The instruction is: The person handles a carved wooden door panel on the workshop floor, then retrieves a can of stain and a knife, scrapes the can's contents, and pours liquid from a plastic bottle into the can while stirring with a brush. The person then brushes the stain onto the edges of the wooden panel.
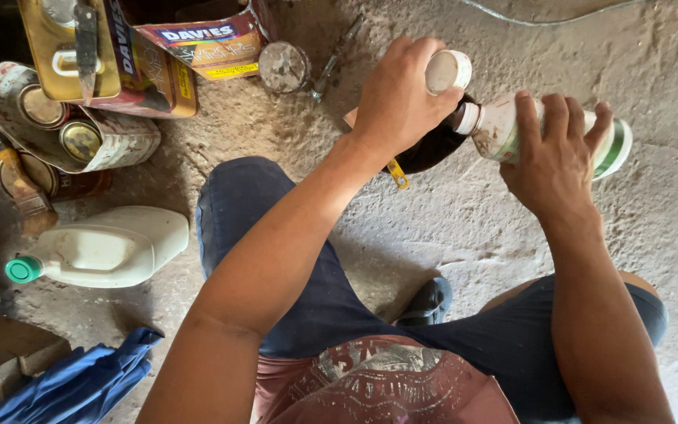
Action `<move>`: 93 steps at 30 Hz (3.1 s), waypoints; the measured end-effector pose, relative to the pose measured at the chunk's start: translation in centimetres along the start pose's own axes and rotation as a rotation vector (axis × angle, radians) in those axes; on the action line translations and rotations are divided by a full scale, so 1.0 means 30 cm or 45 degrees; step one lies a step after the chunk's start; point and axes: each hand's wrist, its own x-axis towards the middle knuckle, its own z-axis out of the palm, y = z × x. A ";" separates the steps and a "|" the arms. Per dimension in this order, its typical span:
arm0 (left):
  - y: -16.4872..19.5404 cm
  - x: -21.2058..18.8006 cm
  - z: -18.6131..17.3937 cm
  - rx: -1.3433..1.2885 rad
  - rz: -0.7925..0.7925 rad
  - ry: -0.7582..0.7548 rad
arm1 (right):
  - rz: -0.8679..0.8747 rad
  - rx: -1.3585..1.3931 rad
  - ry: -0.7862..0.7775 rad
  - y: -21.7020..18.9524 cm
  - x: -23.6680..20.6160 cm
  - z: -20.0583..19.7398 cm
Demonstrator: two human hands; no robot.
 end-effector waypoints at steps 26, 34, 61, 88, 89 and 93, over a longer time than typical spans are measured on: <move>0.150 0.007 -0.020 -0.127 0.378 -0.398 | -0.019 0.540 0.316 0.008 -0.005 -0.104; 0.238 0.020 -0.053 0.010 -0.190 -0.495 | -0.029 0.436 0.354 0.014 -0.017 -0.142; 0.196 0.027 -0.058 -0.292 0.669 -0.219 | -0.029 0.373 0.419 0.035 -0.011 -0.164; 0.207 -0.033 -0.137 -0.118 0.386 -0.180 | -0.200 0.419 0.538 -0.042 0.018 -0.245; 0.216 -0.037 -0.163 -0.106 0.397 -0.165 | -0.203 0.467 0.543 -0.064 0.025 -0.262; 0.299 -0.055 -0.354 -0.035 0.442 0.043 | -0.273 0.554 0.604 -0.202 0.084 -0.385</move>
